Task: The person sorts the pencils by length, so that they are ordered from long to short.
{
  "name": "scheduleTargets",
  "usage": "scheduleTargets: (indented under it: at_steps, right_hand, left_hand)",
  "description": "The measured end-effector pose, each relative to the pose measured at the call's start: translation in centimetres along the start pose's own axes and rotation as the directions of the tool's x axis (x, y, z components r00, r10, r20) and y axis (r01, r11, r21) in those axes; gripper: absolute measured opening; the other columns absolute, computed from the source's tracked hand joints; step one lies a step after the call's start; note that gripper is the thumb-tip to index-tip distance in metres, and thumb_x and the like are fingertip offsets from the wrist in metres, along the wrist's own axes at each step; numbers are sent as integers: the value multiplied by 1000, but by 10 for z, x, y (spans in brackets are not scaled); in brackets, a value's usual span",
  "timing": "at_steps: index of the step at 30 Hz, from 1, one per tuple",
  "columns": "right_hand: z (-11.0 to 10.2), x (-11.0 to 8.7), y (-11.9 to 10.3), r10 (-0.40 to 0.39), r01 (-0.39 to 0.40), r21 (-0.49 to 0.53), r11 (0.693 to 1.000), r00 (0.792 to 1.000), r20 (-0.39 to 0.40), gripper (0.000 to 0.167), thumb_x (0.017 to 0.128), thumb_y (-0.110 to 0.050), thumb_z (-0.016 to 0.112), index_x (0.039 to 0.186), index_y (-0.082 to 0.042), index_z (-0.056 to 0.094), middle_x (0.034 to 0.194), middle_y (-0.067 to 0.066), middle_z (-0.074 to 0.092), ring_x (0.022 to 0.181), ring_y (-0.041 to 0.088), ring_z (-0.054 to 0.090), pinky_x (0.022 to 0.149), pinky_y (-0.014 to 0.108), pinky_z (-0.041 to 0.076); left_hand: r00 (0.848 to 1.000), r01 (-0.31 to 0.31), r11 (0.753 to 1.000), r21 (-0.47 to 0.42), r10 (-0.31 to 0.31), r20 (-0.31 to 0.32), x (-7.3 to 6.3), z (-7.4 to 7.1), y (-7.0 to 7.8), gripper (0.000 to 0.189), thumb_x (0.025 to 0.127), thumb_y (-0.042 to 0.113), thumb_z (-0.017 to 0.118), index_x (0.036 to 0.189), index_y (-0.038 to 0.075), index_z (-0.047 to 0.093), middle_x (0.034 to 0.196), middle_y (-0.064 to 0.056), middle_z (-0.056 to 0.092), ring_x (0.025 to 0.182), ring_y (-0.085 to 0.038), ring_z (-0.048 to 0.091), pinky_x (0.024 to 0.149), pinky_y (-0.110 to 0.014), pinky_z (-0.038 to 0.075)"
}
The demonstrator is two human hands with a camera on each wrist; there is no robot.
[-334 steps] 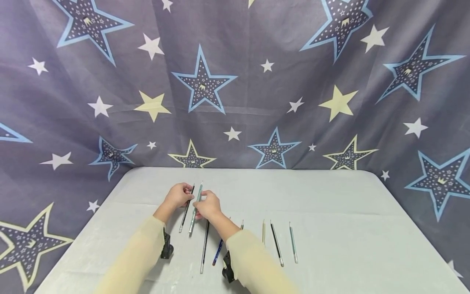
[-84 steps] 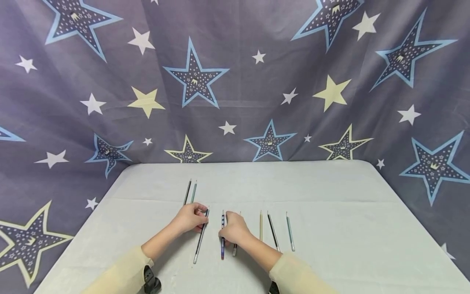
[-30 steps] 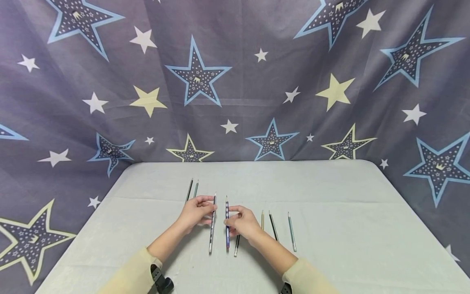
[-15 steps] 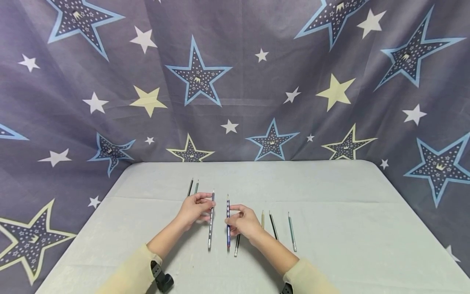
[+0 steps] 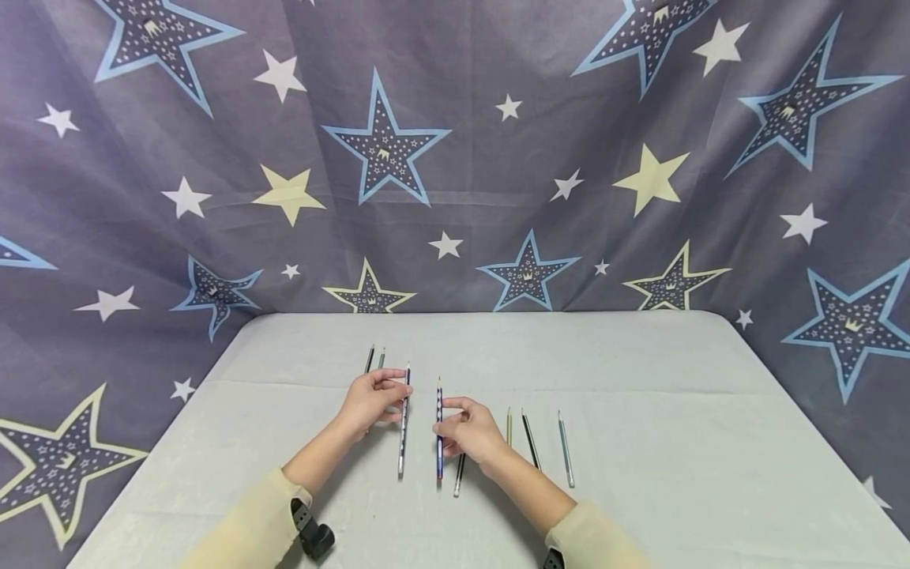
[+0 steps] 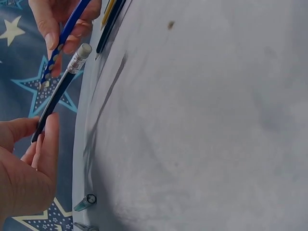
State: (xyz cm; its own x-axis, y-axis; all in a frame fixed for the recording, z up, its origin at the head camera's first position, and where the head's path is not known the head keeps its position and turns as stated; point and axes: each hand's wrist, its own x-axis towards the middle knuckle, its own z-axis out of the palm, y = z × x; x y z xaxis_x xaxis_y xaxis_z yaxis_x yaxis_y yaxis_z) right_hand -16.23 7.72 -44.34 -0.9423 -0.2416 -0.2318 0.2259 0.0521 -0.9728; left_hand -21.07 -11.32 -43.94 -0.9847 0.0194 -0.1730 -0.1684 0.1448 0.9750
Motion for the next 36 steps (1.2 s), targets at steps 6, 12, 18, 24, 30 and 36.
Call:
scheduleTargets:
  at_steps: [6,12,18,24,30,36]
  right_hand:
    - [-1,-1,0,0,0,-5,1000,1000,2,51,82,-3,64,129,4,47,85,6,58,64,12,57,60,25,57]
    - [-1,-2,1,-6,6,-6,1000,1000,6,51,82,-4,64,129,4,46,86,5,58,65,12,57,61,26,58]
    - [0,-2,2,0,1,-6,1000,1000,14,52,83,-5,64,130,4,45,87,5,57,66,12,57,62,26,58]
    - [1,-1,3,0,0,-4,1000,1000,15,51,83,-4,64,130,4,46,86,5,57,65,11,57,61,25,57]
    - [0,0,3,1,-1,-2,1000,1000,21,51,82,-4,64,130,4,46,85,5,56,65,11,57,59,24,57]
    - [-2,0,3,8,-8,-9,1000,1000,13,52,82,-5,65,130,3,46,85,4,56,65,12,57,61,25,57]
  left_hand:
    - [1000,3,1000,7,-3,-31,6,-3,0,35,81,6,69,114,1,61,85,-5,63,61,-12,61,56,-30,60]
    - [998,-7,1000,17,8,-56,12,-8,2,34,80,6,69,113,2,61,84,-5,64,60,-11,60,59,-35,61]
    - [998,-9,999,36,11,-68,18,-11,4,35,80,7,70,114,3,61,86,-5,63,60,-10,59,56,-30,60]
    - [996,-10,999,45,14,-90,25,-12,4,36,79,6,71,114,3,61,84,-3,62,58,-9,58,52,-25,58]
    - [996,-28,999,47,32,-83,26,-16,3,34,79,6,70,112,2,61,84,-6,61,57,-10,58,51,-25,58]
    - [996,-30,997,76,36,-86,29,-18,5,33,80,6,70,111,3,61,84,-6,60,58,-11,59,52,-24,58]
